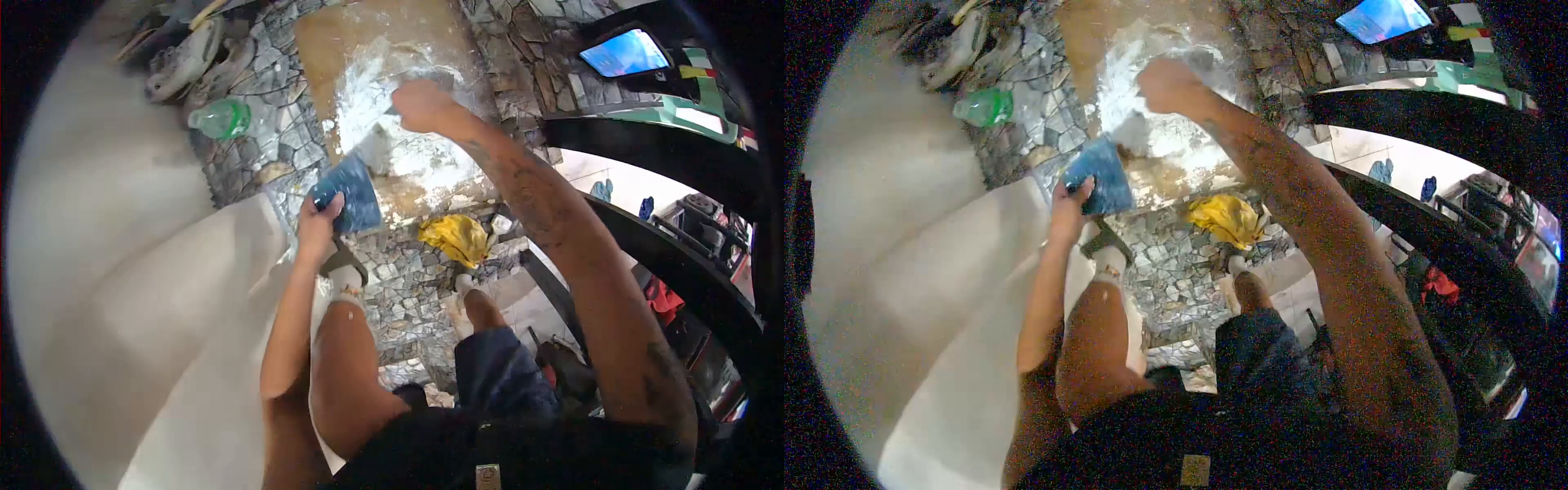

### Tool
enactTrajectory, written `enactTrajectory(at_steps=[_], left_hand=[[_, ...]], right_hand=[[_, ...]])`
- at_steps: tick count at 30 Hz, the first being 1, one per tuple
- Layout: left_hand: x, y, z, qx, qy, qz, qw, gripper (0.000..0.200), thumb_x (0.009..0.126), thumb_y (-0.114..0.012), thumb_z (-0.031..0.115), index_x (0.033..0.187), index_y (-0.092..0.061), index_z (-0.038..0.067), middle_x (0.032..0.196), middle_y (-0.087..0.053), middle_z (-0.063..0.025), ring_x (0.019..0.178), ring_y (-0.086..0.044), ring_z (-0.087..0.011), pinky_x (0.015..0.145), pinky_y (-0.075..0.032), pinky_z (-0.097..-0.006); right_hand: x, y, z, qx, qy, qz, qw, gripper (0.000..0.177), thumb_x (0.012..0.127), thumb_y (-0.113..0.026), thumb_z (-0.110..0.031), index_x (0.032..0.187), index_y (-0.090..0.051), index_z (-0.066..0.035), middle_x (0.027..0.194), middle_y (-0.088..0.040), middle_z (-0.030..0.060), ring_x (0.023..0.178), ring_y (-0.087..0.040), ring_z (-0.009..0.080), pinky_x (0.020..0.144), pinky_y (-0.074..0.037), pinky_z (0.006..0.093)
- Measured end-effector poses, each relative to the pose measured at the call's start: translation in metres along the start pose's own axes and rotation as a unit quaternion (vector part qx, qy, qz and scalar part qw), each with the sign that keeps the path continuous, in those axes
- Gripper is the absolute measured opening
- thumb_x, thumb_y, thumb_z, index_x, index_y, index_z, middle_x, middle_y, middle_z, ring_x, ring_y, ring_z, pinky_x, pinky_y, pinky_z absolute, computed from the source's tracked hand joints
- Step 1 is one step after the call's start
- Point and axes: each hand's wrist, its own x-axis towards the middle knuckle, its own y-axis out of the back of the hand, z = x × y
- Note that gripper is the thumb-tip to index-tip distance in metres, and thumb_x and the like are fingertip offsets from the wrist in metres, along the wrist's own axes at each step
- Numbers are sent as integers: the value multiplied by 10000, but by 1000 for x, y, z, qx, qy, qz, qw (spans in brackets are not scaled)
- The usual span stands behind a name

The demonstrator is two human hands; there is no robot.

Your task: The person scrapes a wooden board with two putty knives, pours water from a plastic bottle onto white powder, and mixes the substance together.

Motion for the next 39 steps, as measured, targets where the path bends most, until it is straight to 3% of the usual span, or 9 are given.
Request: enactTrajectory(at_steps=[5,8,11,15,16,19,22,26,39], left_hand=[[-83,-36,52,225,-103,-26,968,338,826,-657,99,1120,-539,-19,966,-657,-155,859,-619,-257,789,-471,-352],[-61,-38,34,203,-169,23,964,370,840,-648,138,1143,-509,-23,952,-650,-194,868,-619,-361,790,-471,-386],[-10,-38,-2,241,-158,108,951,316,866,-622,149,1116,-540,-27,942,-654,-186,844,-620,-325,760,-470,-389],[45,-50,48,232,-167,-30,958,171,892,-587,127,937,-644,-27,717,-651,-132,623,-586,-239,624,-459,-345],[56,-60,48,258,-190,-50,946,156,879,-592,115,912,-641,-30,698,-643,-141,603,-587,-257,609,-459,-352],[68,-86,52,329,-245,-71,909,116,839,-601,77,856,-628,-35,673,-626,-176,580,-596,-316,582,-465,-382],[66,-108,40,386,-261,-109,878,95,802,-596,52,841,-609,-35,710,-621,-212,634,-612,-377,593,-478,-431],[77,-123,28,406,-303,-102,856,119,806,-579,77,851,-595,-31,730,-617,-227,656,-610,-411,605,-489,-458],[83,-79,62,429,-303,-81,847,143,805,-614,63,726,-566,-47,686,-577,-221,641,-591,-381,566,-432,-406]], right_hand=[[-48,-60,41,234,-169,49,956,305,659,-621,-191,911,-702,-40,877,-687,160,759,-649,339,746,-532,405],[-75,-110,49,614,-163,135,760,555,628,-762,-224,1149,-630,-83,1061,-642,173,954,-631,291,815,-507,334],[-90,-128,43,545,-250,152,786,536,678,-734,-294,1134,-607,-43,1090,-615,213,1009,-595,321,863,-480,383],[-94,-160,29,420,-306,251,816,478,713,-711,-324,1034,-627,20,989,-640,253,913,-622,351,822,-491,406],[-92,-108,11,473,-349,195,786,411,707,-771,-194,966,-630,92,836,-675,186,767,-633,179,702,-500,323],[-78,-105,-5,436,-343,243,796,356,738,-739,-171,949,-633,96,761,-676,178,678,-620,136,631,-497,298],[-73,-128,-16,373,-367,244,816,307,733,-678,-202,911,-641,46,798,-654,225,731,-650,375,665,-513,413],[-67,-95,-29,490,-354,222,765,235,729,-649,-144,887,-632,28,800,-629,233,723,-623,389,682,-504,420],[-117,-117,2,237,-220,297,898,146,663,-631,-47,804,-592,-58,869,-562,123,860,-555,334,727,-434,443]])
